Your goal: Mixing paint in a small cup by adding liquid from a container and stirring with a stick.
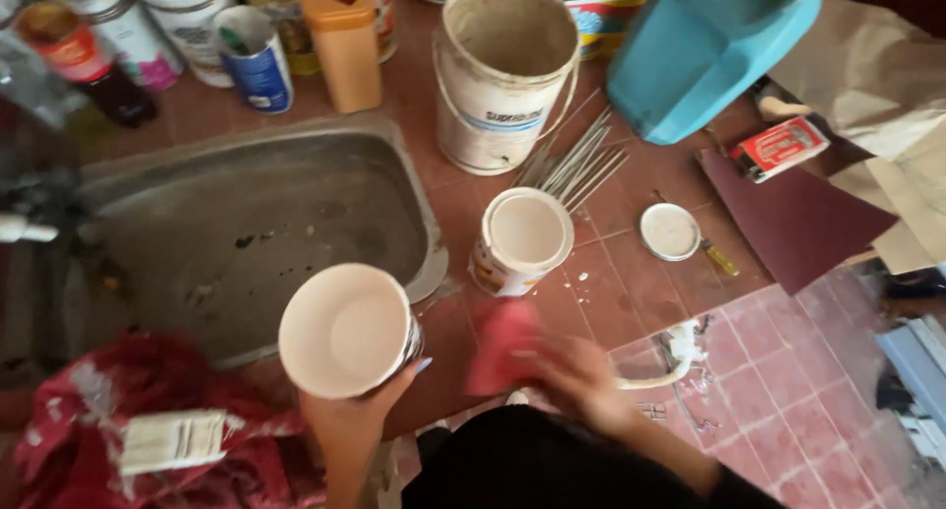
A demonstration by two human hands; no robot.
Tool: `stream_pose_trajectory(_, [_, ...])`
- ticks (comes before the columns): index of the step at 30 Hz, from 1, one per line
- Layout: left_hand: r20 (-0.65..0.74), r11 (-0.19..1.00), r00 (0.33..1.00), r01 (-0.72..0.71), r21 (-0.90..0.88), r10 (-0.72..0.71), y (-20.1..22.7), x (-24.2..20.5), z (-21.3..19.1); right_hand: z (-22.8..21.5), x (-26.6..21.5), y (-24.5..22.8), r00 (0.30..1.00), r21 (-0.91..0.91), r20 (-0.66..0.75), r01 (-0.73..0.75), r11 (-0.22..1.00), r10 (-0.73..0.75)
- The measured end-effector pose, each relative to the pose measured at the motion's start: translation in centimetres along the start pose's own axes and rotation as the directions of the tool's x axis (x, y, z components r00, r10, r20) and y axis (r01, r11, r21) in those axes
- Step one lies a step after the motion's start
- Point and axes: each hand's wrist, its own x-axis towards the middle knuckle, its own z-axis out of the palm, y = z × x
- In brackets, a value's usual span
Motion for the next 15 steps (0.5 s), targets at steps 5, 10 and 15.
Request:
stream_pose_trajectory(5, [0.035,0.998,0.998,-0.048,-0.05,0.05,2.1,0.7,0.4,-1.5,-1.2,3.3,0.824,-0.217,-0.471,-0.456,0.863,0.317])
stream_pose_trajectory(10, [0.034,0.998,0.998,-0.061,0.025,0.06,1.4,0.2,1.0,4.3,1.2,10.7,0.887,-0.535,-0.287,-0.462,0.707,0.362])
stream_pose_trajectory(15, [0.029,1.0,0.999,0.021,0.001,-0.021,2.1,-0.1,1.5,4.8,2.3,13.0,0.884,-0.41,-0.239,-0.467,0.783,0.402])
